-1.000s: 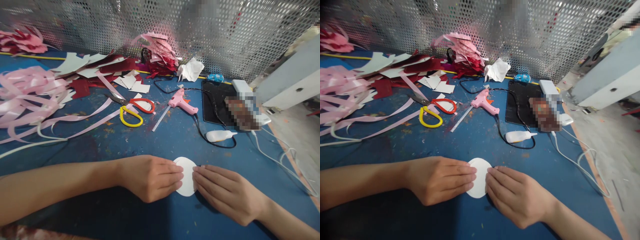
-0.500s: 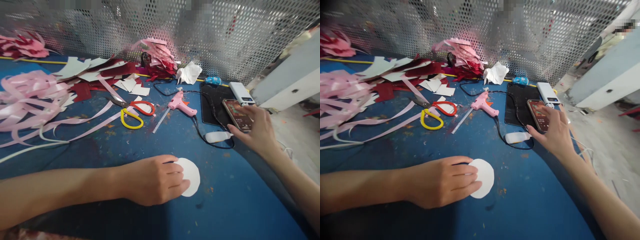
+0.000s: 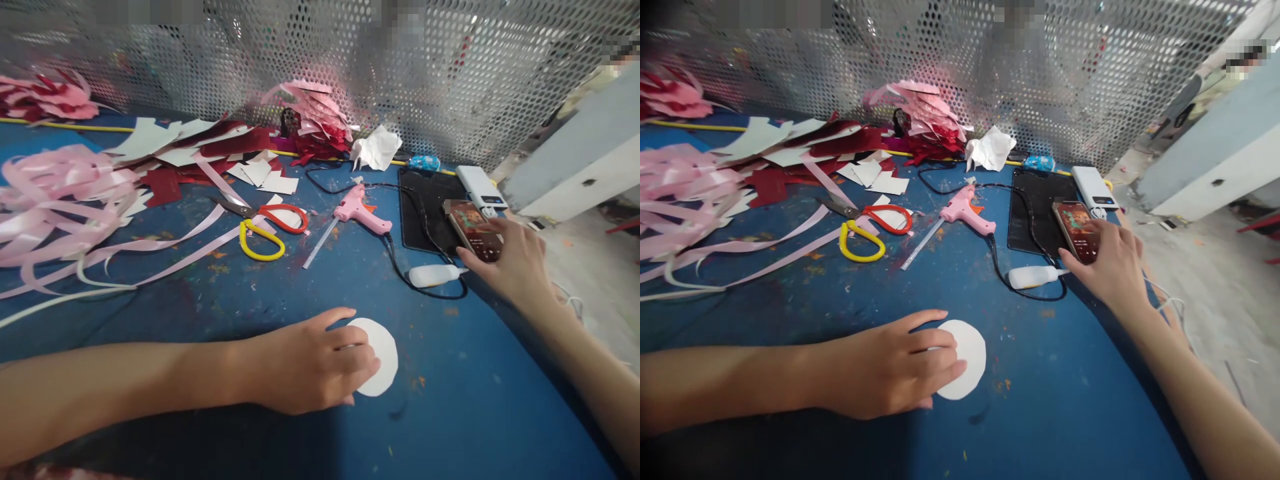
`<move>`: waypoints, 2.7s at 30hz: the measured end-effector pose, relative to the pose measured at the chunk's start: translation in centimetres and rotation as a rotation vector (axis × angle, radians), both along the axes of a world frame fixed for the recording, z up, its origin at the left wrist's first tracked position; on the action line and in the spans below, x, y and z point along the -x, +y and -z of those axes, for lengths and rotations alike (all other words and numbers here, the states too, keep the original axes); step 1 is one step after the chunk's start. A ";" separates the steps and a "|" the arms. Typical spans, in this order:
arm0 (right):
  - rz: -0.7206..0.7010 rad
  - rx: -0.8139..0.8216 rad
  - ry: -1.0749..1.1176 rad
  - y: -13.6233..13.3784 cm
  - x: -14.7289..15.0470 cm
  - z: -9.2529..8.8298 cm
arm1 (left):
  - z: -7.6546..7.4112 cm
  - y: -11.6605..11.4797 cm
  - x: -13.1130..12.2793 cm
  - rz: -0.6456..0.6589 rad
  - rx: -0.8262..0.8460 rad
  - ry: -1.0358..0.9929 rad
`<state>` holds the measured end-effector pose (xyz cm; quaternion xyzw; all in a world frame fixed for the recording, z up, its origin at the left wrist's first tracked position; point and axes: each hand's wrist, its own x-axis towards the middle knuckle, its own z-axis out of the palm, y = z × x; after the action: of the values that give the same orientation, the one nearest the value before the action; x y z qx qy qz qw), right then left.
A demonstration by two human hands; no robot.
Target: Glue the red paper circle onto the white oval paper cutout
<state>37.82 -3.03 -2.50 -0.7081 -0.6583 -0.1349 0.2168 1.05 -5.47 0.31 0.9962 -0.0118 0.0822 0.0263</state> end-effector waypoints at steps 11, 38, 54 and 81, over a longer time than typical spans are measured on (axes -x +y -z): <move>-0.020 -0.100 -0.009 -1.0 0.9 -0.3 | -0.1 0.2 -0.2 0.022 -0.057 0.023; -0.277 -0.233 -0.255 -4.2 1.7 -0.3 | 0.0 0.2 -0.2 -0.003 0.012 -0.011; -0.379 -0.153 -0.362 -3.7 2.2 0.2 | -0.4 0.2 -0.2 -0.027 0.035 0.021; -0.458 -0.106 -0.258 -3.6 2.3 0.1 | -0.1 0.6 -0.2 -0.064 0.285 0.028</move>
<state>35.50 -6.62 -2.58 -0.5053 -0.8156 -0.2057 0.1928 1.21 -4.87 0.39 0.9833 0.0322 0.0699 0.1647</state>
